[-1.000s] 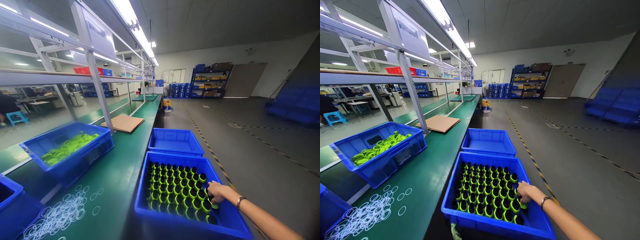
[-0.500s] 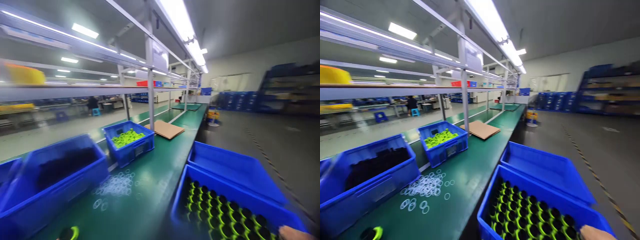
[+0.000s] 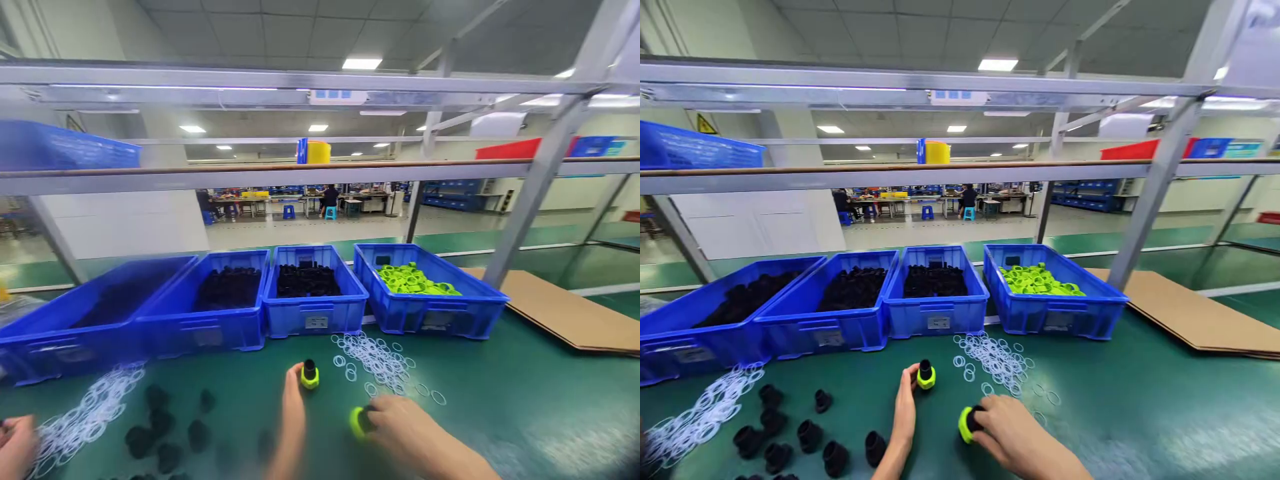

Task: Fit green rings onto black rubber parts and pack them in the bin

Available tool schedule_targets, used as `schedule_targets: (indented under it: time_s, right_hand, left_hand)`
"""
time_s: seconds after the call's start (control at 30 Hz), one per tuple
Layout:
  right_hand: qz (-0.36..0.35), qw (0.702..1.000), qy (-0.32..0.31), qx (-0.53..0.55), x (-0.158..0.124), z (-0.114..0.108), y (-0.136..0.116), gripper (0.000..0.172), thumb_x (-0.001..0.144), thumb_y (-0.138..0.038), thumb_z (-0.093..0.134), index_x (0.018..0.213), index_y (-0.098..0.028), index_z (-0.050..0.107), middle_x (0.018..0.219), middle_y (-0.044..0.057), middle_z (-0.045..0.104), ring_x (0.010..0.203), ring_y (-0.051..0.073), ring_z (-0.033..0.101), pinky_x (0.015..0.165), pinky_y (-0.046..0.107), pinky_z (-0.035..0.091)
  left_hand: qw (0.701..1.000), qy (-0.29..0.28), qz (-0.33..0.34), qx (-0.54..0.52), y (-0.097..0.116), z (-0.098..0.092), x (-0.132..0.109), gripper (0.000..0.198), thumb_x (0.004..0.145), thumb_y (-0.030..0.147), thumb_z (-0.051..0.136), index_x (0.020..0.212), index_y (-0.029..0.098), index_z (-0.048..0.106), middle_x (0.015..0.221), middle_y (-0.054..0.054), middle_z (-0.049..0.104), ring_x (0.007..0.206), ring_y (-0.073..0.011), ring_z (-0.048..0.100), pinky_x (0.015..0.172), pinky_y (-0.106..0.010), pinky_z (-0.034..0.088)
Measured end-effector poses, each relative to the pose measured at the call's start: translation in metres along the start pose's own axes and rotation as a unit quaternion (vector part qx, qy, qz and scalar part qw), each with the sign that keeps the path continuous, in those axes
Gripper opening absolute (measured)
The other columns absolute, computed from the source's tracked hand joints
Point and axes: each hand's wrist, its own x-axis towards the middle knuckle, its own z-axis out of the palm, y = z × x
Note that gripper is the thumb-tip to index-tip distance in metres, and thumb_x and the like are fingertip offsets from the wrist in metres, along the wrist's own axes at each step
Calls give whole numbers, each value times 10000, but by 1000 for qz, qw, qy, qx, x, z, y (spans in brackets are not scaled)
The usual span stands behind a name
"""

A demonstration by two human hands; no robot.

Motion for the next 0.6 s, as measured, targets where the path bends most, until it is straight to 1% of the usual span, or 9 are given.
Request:
schedule_targets:
  time_s: [0.07,0.13,0.2,0.27,0.33,0.43,0.53,0.6]
  right_hand:
    - [-42,998,2,-40,44,0,-10,166,949,-291,557,827,-237,657,836,32,684,761,249,670,582,313,428]
    - [-55,997,3,-53,74,4,-16,163,915,-289,593,781,-225,662,782,33,681,719,244,671,538,296,375]
    - [-54,997,5,-55,93,9,-21,181,882,-268,613,713,-216,647,706,29,662,651,239,660,495,283,329]
    - [-48,997,9,-52,103,11,-26,190,850,-245,630,664,-209,623,624,17,624,577,224,634,469,270,300]
    - [-42,998,21,-41,106,11,-31,167,829,-243,649,670,-206,616,583,6,596,548,208,613,472,259,308]
    - [-28,998,52,-15,100,8,-34,104,841,-290,659,773,-213,638,666,11,625,609,203,620,516,260,354]
    - [-8,996,86,17,81,6,-31,119,901,-359,625,907,-241,643,836,17,665,737,204,637,580,272,387]
    - [8,994,103,32,59,8,-24,141,944,-384,582,989,-262,635,925,10,670,800,194,634,624,275,397]
  left_hand:
    - [1000,-2,2,1,5,1,-3,691,898,688,271,1197,142,570,1265,-138,631,1219,-253,555,1129,-402,395]
    - [1000,3,3,12,10,2,-6,685,883,700,312,1179,145,583,1240,-137,646,1207,-254,569,1111,-379,420]
    - [1000,3,3,29,17,3,-10,667,855,710,386,1165,156,592,1223,-132,655,1210,-261,575,1098,-367,438]
    - [999,-2,0,43,26,5,-15,646,835,697,439,1167,162,583,1234,-133,651,1237,-271,561,1106,-375,435]
    - [999,-6,-7,53,33,7,-18,633,827,680,456,1185,168,559,1257,-141,638,1276,-283,534,1132,-400,412]
    - [998,-13,-25,60,38,11,-19,670,809,696,418,1196,160,521,1249,-167,627,1282,-301,522,1147,-434,390]
    - [998,2,-24,65,30,8,-13,715,822,700,323,1208,125,501,1255,-195,601,1241,-308,542,1131,-450,406]
    - [995,33,14,92,19,2,-7,692,873,656,264,1258,128,489,1342,-189,548,1272,-301,515,1152,-463,384]
